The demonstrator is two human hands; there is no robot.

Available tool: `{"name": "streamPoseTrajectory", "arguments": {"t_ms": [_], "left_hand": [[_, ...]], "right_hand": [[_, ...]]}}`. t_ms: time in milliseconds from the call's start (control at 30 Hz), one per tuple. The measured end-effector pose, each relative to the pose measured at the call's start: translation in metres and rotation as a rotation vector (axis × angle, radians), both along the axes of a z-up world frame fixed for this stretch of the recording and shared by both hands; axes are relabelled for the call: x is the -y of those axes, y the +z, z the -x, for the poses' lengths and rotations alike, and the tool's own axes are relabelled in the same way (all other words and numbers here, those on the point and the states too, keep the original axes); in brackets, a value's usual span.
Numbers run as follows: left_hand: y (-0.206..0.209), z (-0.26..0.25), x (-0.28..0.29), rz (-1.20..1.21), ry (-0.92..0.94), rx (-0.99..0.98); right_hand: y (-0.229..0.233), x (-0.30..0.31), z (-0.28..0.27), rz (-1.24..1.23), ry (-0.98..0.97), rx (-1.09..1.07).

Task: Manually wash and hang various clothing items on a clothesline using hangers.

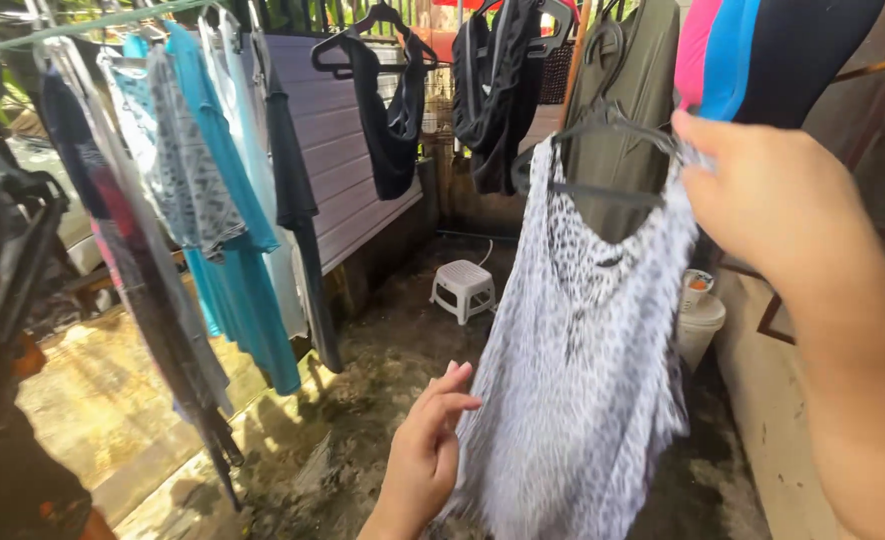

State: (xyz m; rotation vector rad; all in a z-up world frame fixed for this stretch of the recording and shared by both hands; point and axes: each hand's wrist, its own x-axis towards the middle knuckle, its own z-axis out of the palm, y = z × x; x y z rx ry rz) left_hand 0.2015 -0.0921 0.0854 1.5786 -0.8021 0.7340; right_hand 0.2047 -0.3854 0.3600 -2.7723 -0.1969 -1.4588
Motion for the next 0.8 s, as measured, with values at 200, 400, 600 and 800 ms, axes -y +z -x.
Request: {"name": "streamPoseTrajectory", "arguments": {"t_ms": [200,400,600,800], "left_hand": [[0.02,-0.028,0.041,-0.027,-0.069,-0.137],[0.068,-0.06,0.101,-0.183,0.097,0.153],[0.114,-0.081,0.146,-0.133,0.408,0.462],[0.122,-0.082,0.155,-0.138,0.402,0.399]], "right_hand": [[0.043,0.013,-0.138,0.009,0.102,0.221],[0.104,-0.017,-0.225,-0.124,-0.004,0.218],[0.154,-0.022,-0.283,-0.186,-0.057,0.171],[0.144,-0.034,-0.317,-0.294,-0.06,0.001]]}}
